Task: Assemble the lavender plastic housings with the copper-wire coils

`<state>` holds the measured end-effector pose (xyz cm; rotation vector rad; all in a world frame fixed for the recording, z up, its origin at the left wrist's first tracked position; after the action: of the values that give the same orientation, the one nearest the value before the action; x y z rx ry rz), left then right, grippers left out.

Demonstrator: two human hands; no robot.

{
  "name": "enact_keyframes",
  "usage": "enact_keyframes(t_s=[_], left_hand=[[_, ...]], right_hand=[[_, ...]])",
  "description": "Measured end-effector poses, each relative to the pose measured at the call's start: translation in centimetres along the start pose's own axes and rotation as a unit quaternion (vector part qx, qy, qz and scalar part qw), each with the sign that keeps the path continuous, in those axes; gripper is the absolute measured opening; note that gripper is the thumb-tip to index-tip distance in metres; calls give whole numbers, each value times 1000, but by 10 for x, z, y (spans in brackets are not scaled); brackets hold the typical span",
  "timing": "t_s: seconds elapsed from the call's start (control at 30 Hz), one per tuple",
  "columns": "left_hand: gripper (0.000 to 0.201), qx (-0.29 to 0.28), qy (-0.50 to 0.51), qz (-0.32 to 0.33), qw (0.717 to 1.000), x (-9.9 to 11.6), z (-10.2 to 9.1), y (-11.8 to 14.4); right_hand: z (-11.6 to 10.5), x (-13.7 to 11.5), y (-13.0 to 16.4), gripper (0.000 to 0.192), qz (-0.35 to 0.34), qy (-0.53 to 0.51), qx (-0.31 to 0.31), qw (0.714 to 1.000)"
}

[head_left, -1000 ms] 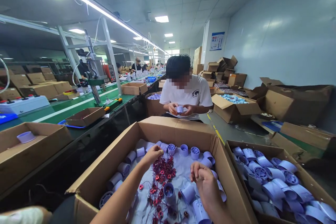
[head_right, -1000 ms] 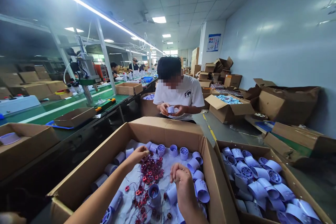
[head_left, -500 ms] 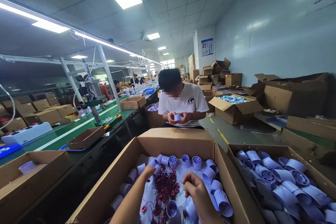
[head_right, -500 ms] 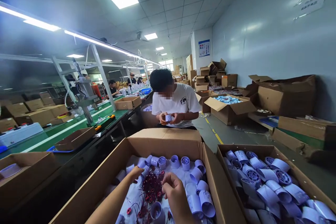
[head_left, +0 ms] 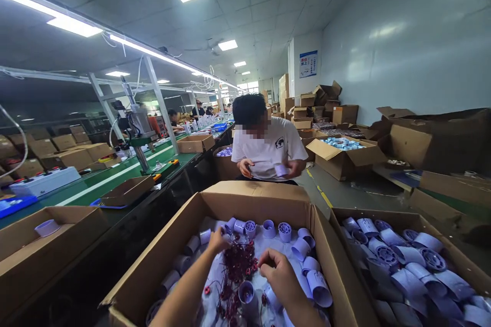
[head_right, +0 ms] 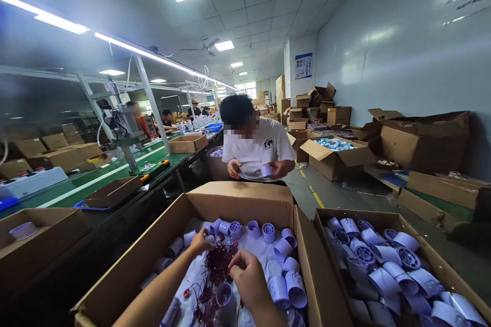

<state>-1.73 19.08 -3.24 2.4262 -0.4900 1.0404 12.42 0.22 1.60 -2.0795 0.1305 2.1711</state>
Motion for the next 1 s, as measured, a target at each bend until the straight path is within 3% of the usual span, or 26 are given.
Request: enact_keyframes(t_s=[0.13, 0.27, 0.33, 0.43, 0.6, 0.7, 0.8, 1.0], left_hand=[[56, 21, -117, 10, 993, 24, -21, 20], [78, -2, -170, 111, 979, 69, -5, 61], [75, 6, -185, 237, 954, 100, 11, 88], [61, 12, -118, 335, 935, 123, 26, 114], [59, 16, 10, 393, 919, 126, 32, 115], [58, 31, -2, 397, 917, 125, 32, 113], [59, 2, -32, 377, 926, 126, 37, 115], [59, -61, -40, 337, 939, 124, 47, 116]], right_hand=[[1, 5, -3, 7, -4, 35, -12, 999], [3, 0, -3, 17, -53, 34, 19, 998], [0, -5, -1, 26, -75, 16, 41, 996], [-5, -11, 3, 35, -84, -12, 44, 995], [-17, -15, 9, 36, -95, 3, 59, 994], [-20, -27, 13, 27, -159, 82, 74, 981], [-14, -36, 16, 19, -200, 172, 51, 963], [-16, -26, 13, 10, -133, 220, 24, 966]])
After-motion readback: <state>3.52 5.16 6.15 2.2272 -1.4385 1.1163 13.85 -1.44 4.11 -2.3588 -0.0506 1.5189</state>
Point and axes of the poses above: each hand's wrist, its own y-axis away from the middle knuckle, its own z-axis out of the palm, x = y × z, the point moved 7 cm from there along -y, towards the middle knuckle, and after that the axes turned 13 degrees about -x, right-handed, at the moved point
